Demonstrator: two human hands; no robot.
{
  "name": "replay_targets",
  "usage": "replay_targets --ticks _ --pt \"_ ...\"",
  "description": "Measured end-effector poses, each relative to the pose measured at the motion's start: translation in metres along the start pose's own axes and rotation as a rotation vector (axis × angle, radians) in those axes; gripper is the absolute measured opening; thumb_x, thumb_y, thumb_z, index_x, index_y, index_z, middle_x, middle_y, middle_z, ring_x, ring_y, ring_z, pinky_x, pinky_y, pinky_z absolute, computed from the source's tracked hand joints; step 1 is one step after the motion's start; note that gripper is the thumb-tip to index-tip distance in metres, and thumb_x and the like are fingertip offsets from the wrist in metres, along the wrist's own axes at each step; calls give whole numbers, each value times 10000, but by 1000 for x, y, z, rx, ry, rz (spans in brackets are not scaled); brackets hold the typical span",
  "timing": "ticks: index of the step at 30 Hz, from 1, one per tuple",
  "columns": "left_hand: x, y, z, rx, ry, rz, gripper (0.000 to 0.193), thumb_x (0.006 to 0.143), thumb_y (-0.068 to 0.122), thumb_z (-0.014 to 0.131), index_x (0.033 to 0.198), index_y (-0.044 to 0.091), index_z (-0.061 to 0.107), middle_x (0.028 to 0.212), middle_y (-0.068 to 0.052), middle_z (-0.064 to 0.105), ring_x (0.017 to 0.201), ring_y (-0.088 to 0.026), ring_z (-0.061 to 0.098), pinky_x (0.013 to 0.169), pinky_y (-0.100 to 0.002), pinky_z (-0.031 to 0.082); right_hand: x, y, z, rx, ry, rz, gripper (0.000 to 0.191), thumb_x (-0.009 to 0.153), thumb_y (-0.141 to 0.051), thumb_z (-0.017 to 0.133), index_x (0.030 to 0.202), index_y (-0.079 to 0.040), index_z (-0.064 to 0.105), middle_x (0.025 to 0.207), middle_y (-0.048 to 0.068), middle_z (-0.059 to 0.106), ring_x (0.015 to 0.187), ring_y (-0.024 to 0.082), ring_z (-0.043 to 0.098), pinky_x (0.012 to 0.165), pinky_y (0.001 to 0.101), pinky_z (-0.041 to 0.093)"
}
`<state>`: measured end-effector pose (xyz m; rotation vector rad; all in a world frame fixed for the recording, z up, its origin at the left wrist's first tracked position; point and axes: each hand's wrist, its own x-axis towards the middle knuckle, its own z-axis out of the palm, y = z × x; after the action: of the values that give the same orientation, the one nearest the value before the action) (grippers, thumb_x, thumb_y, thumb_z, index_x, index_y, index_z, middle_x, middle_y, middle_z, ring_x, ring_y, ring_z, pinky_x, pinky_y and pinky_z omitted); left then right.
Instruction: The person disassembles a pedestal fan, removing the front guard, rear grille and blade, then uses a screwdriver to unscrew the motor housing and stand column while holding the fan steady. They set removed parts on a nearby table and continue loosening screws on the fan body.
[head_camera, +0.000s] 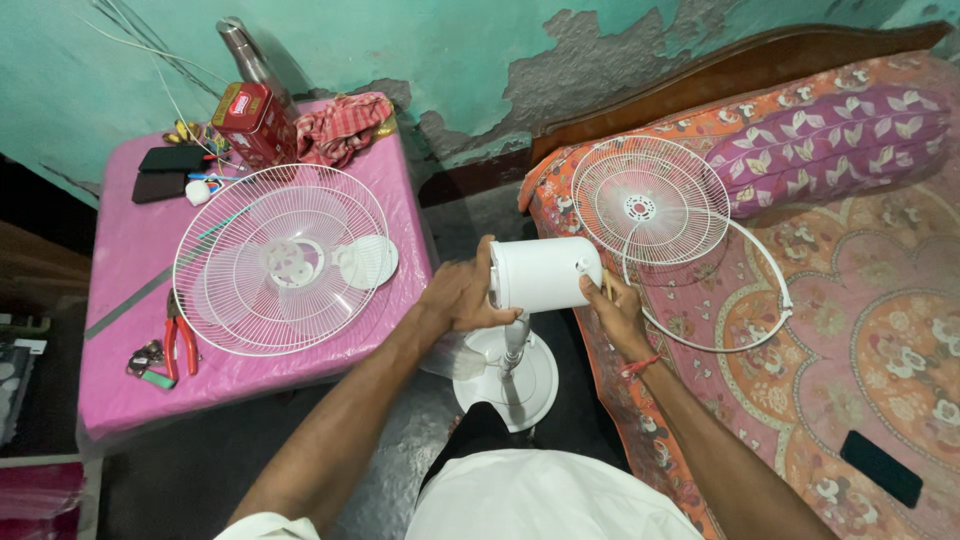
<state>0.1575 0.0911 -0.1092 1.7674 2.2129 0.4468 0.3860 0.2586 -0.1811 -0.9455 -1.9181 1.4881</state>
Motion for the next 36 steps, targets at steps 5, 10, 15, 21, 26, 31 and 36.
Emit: replay_targets --ticks 5,10,15,21,26,31,36 --pt "-4 -7 -17 -217 -139 -27 1288 626 591 831 1549 4 151 1192 -298 681 1133 -455 656 978 -497 516 -1 -1 -4 -97 -13 -41 437 998 -454 665 922 -24 691 666 -58 480 619 50 395 545 267 316" --pt "-11 -10 -20 -273 -32 31 1293 583 549 918 1548 52 214 1257 -305 650 1181 -470 628 1008 -496 496 -3 -6 -1 -85 -29 -27 407 954 -459 662 1048 -65 709 656 -63 501 601 49 416 536 256 345" --pt "-11 -12 -15 -216 9 29 1312 559 538 943 1543 26 242 1259 -318 631 1175 -478 619 1000 -498 496 -5 -9 1 -93 -24 -28 435 953 -459 664 1106 -53 703 670 -62 520 609 47 430 534 261 352" --pt "-7 -10 -18 -276 5 15 1283 529 532 934 1515 37 279 1200 -288 686 1139 -462 655 983 -497 517 -3 -11 0 -76 -33 -54 433 967 -444 667 1108 -37 716 673 -56 509 617 49 427 541 263 351" --pt "-6 -8 -22 -253 -21 16 1288 538 514 926 1543 71 253 1148 -298 696 1096 -486 658 954 -525 514 1 -11 0 -7 -44 50 396 938 -409 673 1129 -65 709 635 -62 506 547 47 418 486 255 331" --pt "-8 -11 -20 -234 5 30 1313 548 512 935 1555 65 220 1102 -316 693 1069 -505 653 935 -540 511 5 -14 -1 25 -96 45 412 981 -395 684 1143 -17 713 656 -79 497 560 21 403 484 236 311" --pt "-10 -16 -18 -303 55 44 1281 529 499 931 1538 70 269 1077 -292 722 1034 -492 683 940 -520 522 5 -27 3 167 -131 154 436 931 -357 685 1271 -84 664 609 -84 439 465 28 327 402 243 259"
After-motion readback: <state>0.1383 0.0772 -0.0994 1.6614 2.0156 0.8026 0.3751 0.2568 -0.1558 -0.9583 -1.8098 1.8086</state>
